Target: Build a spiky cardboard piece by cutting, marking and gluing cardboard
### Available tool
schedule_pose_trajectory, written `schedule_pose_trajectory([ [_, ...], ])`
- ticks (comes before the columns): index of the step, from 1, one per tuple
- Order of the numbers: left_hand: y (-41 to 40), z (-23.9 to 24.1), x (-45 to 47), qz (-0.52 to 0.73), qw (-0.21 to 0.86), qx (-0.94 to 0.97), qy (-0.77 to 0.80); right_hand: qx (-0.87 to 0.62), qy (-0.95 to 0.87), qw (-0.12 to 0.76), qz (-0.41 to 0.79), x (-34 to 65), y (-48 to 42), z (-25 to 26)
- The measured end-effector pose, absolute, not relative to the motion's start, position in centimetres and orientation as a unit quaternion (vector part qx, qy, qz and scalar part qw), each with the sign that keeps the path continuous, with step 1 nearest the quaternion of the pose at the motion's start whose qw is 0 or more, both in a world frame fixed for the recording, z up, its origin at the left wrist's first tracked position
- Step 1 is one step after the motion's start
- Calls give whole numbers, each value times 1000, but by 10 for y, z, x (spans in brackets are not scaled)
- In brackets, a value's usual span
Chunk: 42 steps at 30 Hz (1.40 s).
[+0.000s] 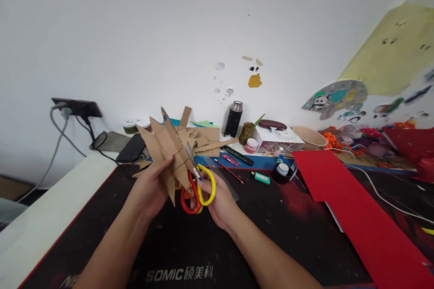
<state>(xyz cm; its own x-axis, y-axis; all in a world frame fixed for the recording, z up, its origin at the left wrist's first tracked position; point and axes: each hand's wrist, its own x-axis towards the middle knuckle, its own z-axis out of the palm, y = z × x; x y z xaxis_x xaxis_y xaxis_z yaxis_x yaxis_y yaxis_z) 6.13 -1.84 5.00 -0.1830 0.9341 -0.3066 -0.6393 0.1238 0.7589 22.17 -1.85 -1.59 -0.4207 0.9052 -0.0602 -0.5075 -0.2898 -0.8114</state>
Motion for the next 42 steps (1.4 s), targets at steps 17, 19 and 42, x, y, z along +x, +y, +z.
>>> schedule_pose_trajectory([
  [17, -8, 38, 52, 761, 465, 164, 421, -256, -365, 515, 732, 232, -8, -9],
  [19, -4, 34, 45, 778, 421, 164, 438, -256, -353, 522, 733, 236, -6, -7],
  [42, -2, -5, 41, 692, 296, 371, 544, -241, -438, 518, 695, 243, -14, 7],
])
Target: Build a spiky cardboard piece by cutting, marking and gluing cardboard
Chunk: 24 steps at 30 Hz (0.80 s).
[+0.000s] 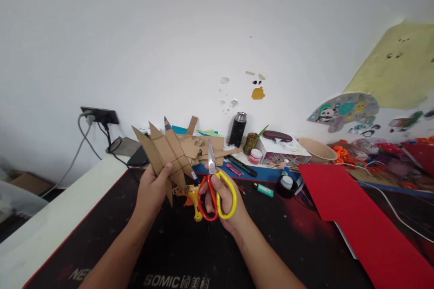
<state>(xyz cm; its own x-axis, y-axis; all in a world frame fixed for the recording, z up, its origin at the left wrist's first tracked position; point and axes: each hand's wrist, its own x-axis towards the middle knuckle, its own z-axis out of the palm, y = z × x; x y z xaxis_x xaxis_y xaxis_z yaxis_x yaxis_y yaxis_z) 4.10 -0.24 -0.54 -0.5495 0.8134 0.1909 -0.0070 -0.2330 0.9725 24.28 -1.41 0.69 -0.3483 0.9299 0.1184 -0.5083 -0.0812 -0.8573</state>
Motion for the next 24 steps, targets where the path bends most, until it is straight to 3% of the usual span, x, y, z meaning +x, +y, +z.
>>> schedule_pose_trajectory([
  [17, -5, -8, 43, 686, 299, 375, 547, -293, -505, 503, 638, 246, -11, 6],
  [24, -8, -5, 45, 689, 302, 369, 546, -301, -491, 545, 610, 254, -11, 10],
])
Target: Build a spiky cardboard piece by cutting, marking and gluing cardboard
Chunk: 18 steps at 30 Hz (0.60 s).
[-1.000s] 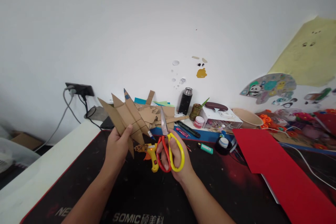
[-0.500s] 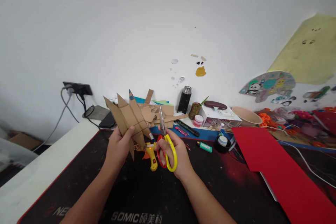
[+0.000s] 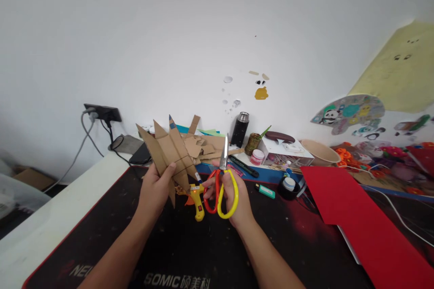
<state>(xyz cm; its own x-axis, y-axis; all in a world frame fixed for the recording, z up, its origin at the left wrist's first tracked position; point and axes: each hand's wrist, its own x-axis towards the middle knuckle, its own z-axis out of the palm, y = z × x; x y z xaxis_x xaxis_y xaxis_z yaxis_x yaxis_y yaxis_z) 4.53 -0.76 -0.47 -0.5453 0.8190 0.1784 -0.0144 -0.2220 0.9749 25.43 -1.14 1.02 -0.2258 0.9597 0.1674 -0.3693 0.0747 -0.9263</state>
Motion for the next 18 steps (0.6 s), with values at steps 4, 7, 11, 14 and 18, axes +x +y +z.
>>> schedule_pose_trajectory([
  [4, -8, -3, 47, 693, 304, 364, 544, -290, -476, 545, 627, 255, -10, 8],
  [7, -8, -2, 47, 694, 310, 362, 539, -264, -466, 541, 649, 254, -9, 6],
  [11, -9, -2, 47, 691, 313, 360, 543, -276, -464, 533, 651, 253, -9, 8],
  [14, -9, 0, 48, 702, 321, 350, 530, -301, -478, 546, 619, 251, -10, 11],
  [18, -9, 6, 50, 728, 323, 320, 513, -329, -508, 552, 574, 250, -11, 11],
])
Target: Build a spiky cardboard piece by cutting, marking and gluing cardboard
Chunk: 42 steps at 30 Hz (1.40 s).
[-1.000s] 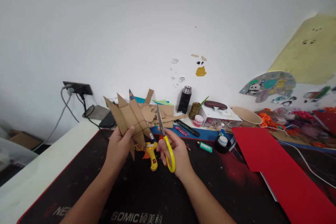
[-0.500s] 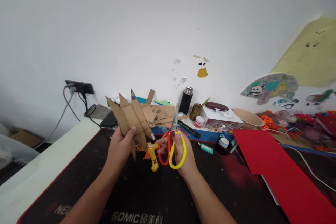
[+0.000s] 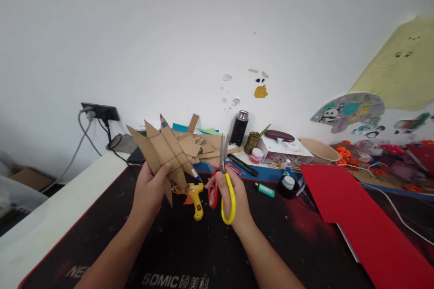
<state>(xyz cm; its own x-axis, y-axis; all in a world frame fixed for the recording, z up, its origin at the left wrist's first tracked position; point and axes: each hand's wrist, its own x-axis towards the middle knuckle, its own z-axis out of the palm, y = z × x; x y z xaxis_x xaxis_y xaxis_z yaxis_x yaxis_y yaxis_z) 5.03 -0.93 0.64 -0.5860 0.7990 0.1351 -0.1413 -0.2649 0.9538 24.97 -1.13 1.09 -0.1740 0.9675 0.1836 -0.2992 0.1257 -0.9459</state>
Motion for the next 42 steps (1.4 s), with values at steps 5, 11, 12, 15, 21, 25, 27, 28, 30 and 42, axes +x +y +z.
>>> schedule_pose_trajectory([
  [5, -16, 17, 51, 734, 252, 326, 539, -400, -611, 497, 469, 252, -13, 6],
  [11, -22, 23, 54, 714, 216, 364, 557, -456, -768, 372, 254, 252, -19, 11],
  [12, -22, 22, 55, 719, 229, 361, 548, -461, -779, 350, 240, 252, -20, 12],
  [15, -22, 20, 56, 730, 253, 347, 531, -470, -793, 319, 219, 251, -20, 12],
  [21, -25, 22, 57, 702, 241, 380, 552, -484, -794, 317, 188, 251, -18, 10],
  [25, -24, 19, 58, 690, 261, 401, 544, -493, -802, 296, 162, 249, -19, 9],
  [27, -23, 15, 57, 689, 290, 391, 537, -496, -802, 294, 155, 249, -20, 9],
  [28, -22, 14, 57, 690, 302, 384, 534, -497, -801, 295, 155, 249, -20, 8],
  [30, -22, 14, 56, 691, 312, 377, 533, -497, -799, 300, 155, 249, -20, 8],
  [42, -24, 33, 53, 688, 397, 301, 528, -514, -796, 285, 146, 248, -18, 6],
])
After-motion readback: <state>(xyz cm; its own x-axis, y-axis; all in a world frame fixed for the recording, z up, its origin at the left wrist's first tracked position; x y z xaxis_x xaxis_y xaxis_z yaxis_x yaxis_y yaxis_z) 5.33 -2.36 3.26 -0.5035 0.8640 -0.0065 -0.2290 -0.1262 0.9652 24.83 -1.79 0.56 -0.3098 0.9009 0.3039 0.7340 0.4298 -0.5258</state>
